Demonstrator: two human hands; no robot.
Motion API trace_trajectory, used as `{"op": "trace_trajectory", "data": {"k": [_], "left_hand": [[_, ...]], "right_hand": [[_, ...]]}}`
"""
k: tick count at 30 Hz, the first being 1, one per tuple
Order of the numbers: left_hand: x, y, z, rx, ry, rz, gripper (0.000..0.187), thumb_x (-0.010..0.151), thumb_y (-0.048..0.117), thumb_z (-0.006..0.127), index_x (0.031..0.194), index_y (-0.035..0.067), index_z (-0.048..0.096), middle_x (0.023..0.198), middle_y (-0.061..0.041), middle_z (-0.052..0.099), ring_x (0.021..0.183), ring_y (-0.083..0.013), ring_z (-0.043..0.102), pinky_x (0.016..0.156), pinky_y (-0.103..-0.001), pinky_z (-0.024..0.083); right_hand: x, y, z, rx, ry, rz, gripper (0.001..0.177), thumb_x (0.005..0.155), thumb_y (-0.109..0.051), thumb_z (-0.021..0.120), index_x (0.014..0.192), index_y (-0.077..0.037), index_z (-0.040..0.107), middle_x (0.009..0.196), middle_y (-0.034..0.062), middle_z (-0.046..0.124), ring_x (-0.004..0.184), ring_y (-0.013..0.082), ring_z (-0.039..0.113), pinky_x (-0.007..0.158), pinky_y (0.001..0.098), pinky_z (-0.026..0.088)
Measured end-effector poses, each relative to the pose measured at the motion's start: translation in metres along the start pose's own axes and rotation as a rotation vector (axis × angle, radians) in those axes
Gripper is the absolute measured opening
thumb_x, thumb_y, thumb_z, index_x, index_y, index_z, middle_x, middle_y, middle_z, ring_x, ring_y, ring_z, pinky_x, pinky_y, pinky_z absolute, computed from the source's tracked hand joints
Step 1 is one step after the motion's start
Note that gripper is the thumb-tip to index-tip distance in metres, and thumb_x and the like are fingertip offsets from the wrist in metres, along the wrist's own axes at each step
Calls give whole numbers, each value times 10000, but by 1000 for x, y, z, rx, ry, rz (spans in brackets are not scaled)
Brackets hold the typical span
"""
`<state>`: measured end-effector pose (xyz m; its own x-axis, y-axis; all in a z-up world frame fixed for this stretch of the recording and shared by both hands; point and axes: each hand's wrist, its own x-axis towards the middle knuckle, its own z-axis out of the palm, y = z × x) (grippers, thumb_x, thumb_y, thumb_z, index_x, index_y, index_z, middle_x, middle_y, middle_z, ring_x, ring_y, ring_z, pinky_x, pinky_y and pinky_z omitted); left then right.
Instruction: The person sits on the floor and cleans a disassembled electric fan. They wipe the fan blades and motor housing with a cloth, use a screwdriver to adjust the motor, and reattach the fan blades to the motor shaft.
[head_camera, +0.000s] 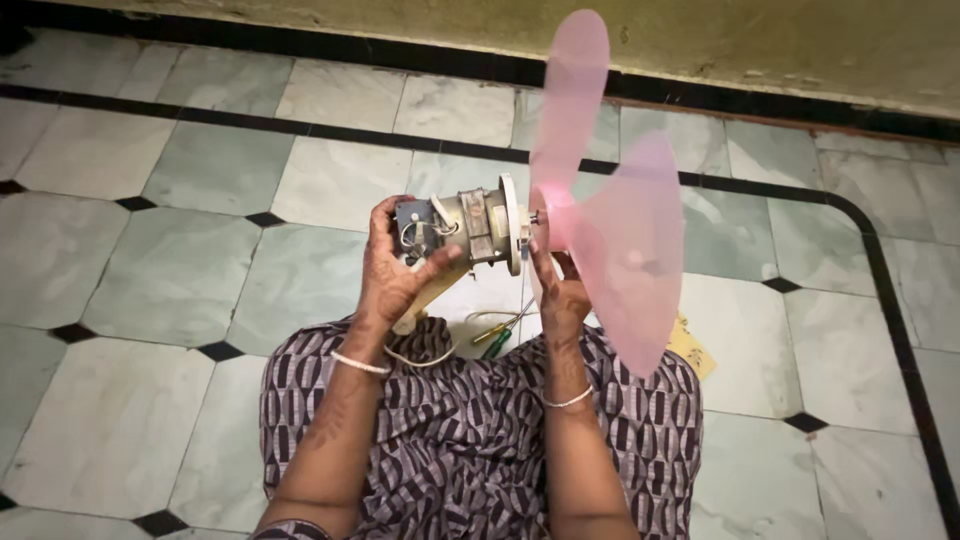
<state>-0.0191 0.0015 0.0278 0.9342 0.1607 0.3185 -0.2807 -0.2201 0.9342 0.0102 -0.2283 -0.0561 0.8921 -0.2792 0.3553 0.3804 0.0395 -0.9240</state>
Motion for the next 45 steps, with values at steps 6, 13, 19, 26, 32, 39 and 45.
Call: {"op": "trace_trajectory", "data": {"k": [6,13,19,26,32,39,45], "left_hand": [[18,67,13,876,-194,410,1501,612,886,743,1616,-5,71,1695,-237,104,1557,-382,-20,1222,-674,21],[59,97,63,1087,-501,178,1159,626,798,749,1434,16,467,1455,-170,498,1338,-368,496,1087,-598,411],[60,88,53,1118,-291,315,783,664,529,780,1254,57,576,1292,-116,594,1054,-326,632,818,-483,559],[54,89,62,1102,-247,249,755,652,511,787,1212,53,570,1285,-125,584,1020,-351,627,738,-497,564],[47,88,57,1061,-222,298,690,676,470,765,1207,66,590,1289,-136,584,1036,-344,624,769,-505,560],[44,80,45,1069,-127,334,693,695,459,741,1229,38,610,1312,-205,558,1046,-367,608,764,-513,552],[46,76,43,1073,-104,295,660,713,466,722,1222,58,623,1336,-212,557,1064,-374,611,790,-525,556]], "right_hand": [[25,31,-8,240,-77,-25,309,1047,-136,681,1260,80,620,1241,193,664,1114,289,672,961,413,584],[32,29,-5,-4,-73,-83,316,969,-114,761,1192,90,668,1173,143,701,1047,226,687,855,343,582],[33,-43,31,-194,95,1,386,847,-261,858,1108,-2,740,1046,91,766,997,212,745,876,354,593],[47,-100,49,-1229,-118,273,520,1016,-559,518,1045,-93,745,992,215,748,972,410,703,870,518,534],[41,-97,46,-1103,-106,285,361,991,-454,507,1106,-174,703,997,184,747,939,407,705,812,537,541],[41,-84,56,-1120,-80,14,256,978,-357,564,1104,-143,623,1010,148,748,873,412,707,724,546,541],[45,-79,61,-1058,-58,-117,255,1007,-389,604,1050,-138,626,960,124,754,865,388,708,704,527,543]]}}
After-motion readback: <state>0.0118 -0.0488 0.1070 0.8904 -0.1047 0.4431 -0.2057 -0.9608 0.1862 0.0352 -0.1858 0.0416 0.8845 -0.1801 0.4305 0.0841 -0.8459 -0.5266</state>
